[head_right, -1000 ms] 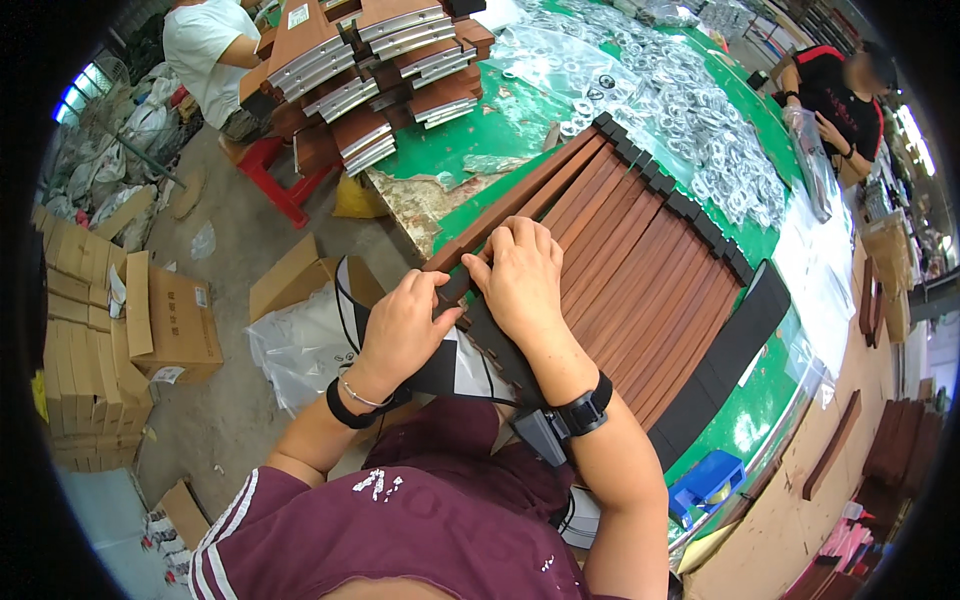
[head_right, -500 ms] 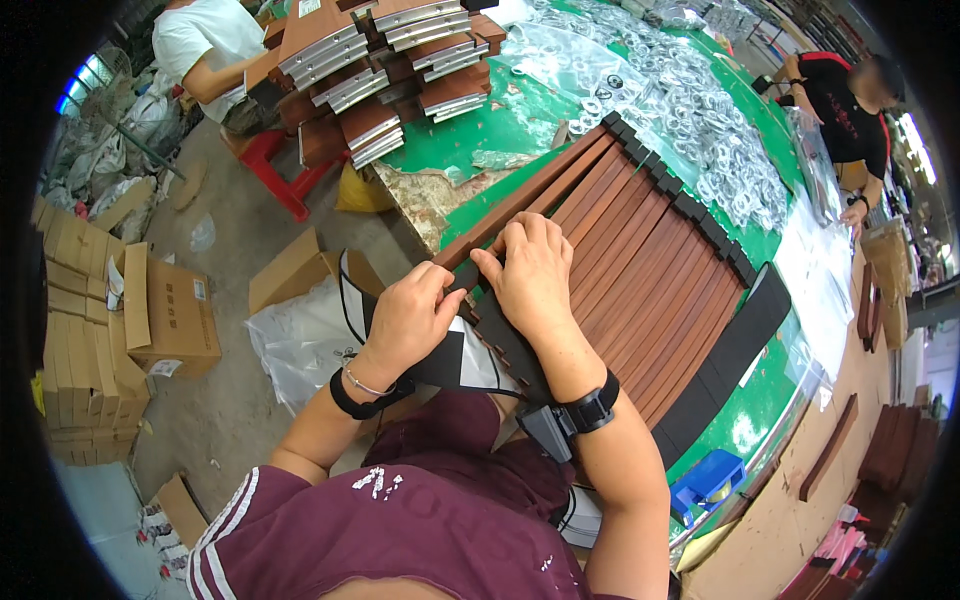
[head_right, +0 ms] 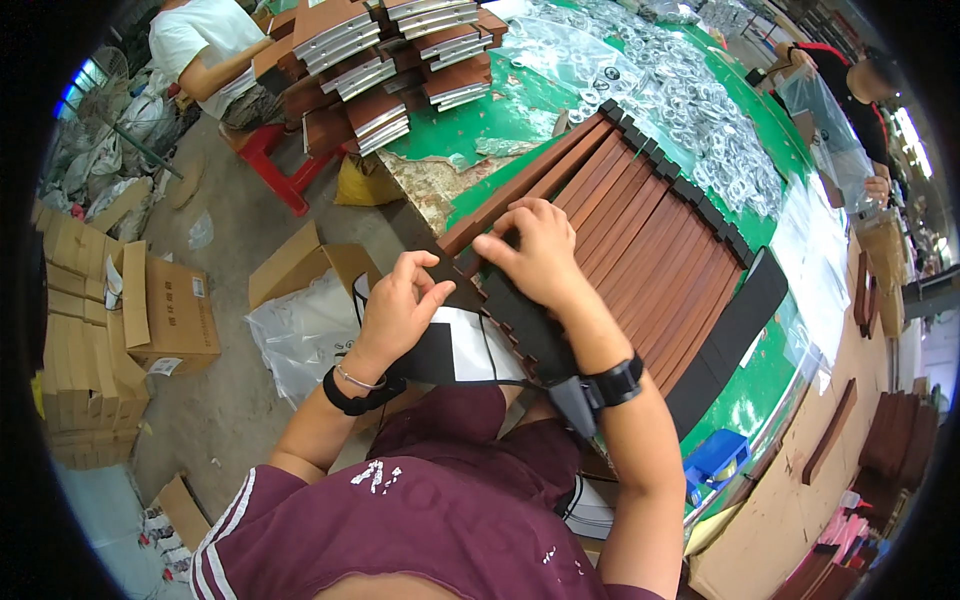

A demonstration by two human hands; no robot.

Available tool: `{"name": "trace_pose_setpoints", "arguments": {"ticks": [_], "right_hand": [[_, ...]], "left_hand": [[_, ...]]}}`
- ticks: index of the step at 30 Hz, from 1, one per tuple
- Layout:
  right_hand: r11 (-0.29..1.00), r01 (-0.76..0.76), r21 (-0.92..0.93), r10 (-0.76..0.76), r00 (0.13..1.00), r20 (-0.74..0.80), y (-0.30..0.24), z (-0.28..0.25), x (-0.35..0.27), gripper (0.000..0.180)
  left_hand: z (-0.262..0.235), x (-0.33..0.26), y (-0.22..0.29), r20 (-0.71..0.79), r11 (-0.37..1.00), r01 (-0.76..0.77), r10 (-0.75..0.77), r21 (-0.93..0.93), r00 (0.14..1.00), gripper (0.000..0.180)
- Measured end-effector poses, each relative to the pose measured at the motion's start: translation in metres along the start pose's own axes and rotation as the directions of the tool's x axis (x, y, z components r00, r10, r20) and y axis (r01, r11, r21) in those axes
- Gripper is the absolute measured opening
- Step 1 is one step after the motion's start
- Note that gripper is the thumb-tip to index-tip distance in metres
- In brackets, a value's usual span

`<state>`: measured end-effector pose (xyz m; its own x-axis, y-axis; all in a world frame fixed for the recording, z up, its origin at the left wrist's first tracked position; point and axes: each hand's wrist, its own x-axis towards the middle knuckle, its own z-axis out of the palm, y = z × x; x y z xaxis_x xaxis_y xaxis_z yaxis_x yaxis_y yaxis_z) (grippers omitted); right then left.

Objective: Assembling wooden slats into panels using adhesive strips in a manufacturing setting.

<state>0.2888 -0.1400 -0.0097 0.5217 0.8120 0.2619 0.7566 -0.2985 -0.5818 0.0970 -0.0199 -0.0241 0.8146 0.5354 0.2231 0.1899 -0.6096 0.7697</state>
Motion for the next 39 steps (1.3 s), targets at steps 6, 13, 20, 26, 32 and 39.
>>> {"name": "trace_pose_setpoints", "arguments": {"ticks": [6,13,20,26,32,39], "right_hand": [[0.967,0.14,0.213,-0.139,0.99,-0.018,-0.063,-0.039,-0.037,0.023],[0.981,0.193,0.036,-0.194,0.981,0.02,-0.115,-0.001,-0.091,0.034],[0.983,0.179,-0.03,-0.181,0.98,-0.08,-0.129,0.019,-0.093,0.034],[0.869,0.475,-0.14,-0.484,0.874,-0.04,-0.132,0.025,-0.089,0.026],[0.922,0.373,0.108,-0.355,0.922,-0.152,-0.122,0.005,-0.074,0.022],[0.899,-0.267,0.349,0.232,0.963,0.139,-0.087,-0.006,-0.029,0.02]], "left_hand": [[-0.015,-0.004,-0.006,-0.123,0.995,-0.019,0.007,-0.102,0.992,0.032],[-0.019,-0.008,0.004,-0.166,0.975,-0.029,-0.008,-0.218,0.986,0.03],[-0.026,-0.021,0.006,-0.144,0.9,0.008,-0.078,-0.436,0.987,0.028],[-0.024,-0.025,-0.01,-0.042,0.886,0.093,-0.125,-0.454,0.991,0.022],[-0.021,-0.023,-0.032,0.039,0.862,0.161,-0.162,-0.481,0.986,0.024],[-0.033,-0.016,-0.002,-0.157,0.942,-0.321,0.303,-0.101,0.94,0.033]]}}
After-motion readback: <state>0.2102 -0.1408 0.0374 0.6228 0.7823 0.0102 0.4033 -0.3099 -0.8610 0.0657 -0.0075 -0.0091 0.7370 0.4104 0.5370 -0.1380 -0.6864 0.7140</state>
